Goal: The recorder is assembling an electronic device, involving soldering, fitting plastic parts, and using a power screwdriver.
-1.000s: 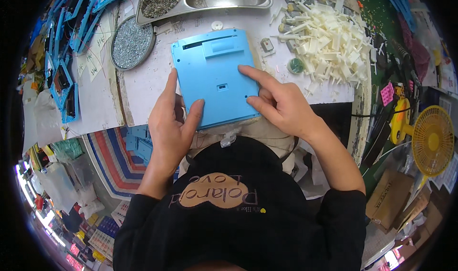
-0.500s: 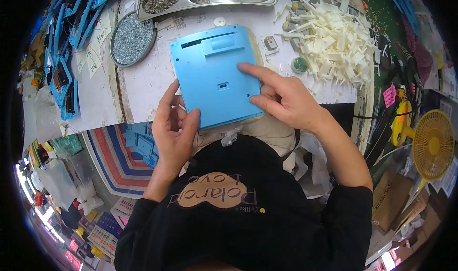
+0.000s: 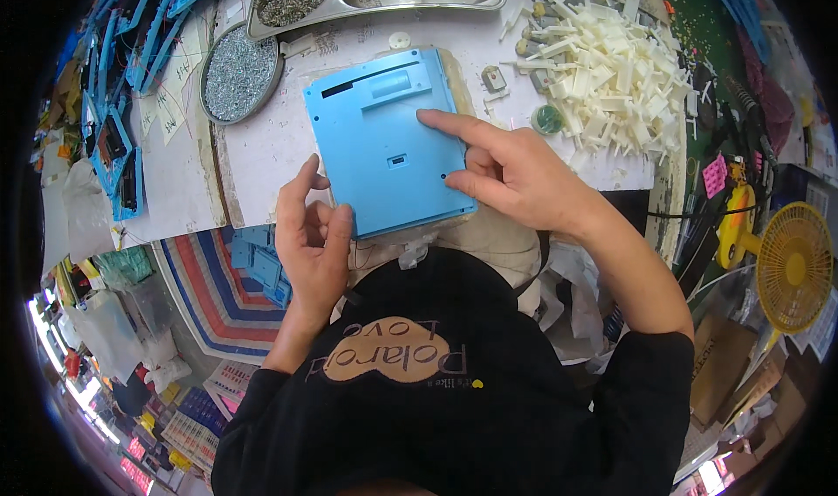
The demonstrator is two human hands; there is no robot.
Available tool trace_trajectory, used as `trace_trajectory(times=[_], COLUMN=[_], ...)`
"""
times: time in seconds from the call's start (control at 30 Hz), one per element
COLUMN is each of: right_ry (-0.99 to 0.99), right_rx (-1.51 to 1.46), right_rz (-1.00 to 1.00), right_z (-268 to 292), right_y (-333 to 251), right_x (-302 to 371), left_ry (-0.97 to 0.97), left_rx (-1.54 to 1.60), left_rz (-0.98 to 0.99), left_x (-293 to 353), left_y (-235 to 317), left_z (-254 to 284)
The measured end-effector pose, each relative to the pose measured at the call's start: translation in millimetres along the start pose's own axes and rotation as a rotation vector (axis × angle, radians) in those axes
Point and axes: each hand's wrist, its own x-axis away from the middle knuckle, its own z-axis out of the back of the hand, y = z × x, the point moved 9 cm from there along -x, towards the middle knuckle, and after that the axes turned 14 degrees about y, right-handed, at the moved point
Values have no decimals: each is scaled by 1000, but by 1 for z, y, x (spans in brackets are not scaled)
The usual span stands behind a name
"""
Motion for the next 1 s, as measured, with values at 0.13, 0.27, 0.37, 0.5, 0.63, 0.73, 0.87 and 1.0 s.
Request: trace_trajectory(times=[0.13,0.27,0.37,0.5,0.63,0.73,0.87,1.0], right_ry=[47,182,154,121,79,73,122,109], right_rx=[-111,-163,-69,214,349,435,406,406], right_rz=[-84,-95,-47,73,38,29,-6,-72], right_z=[2,4,5,4,3,6,7,10], right_y=[4,17,13,-9,-14,-13,-5,-5], right_x=[1,6,6,3,-1,-1,5,2], left_ry=[-8,24,-84,-77,-68,-88,-146,-166], left_rx=[77,156,-30,-81,4,-73,-295,-210], left_rz=[72,163,-31,-98,-109,-147,-180,-63], left_x=[1,0,-2,-1,1,-2,-9,-20], left_y=[-2,-9,-2,-1,-20,-13,1,13], left_z=[-1,-1,-5,-7,-6,-7,-7,11])
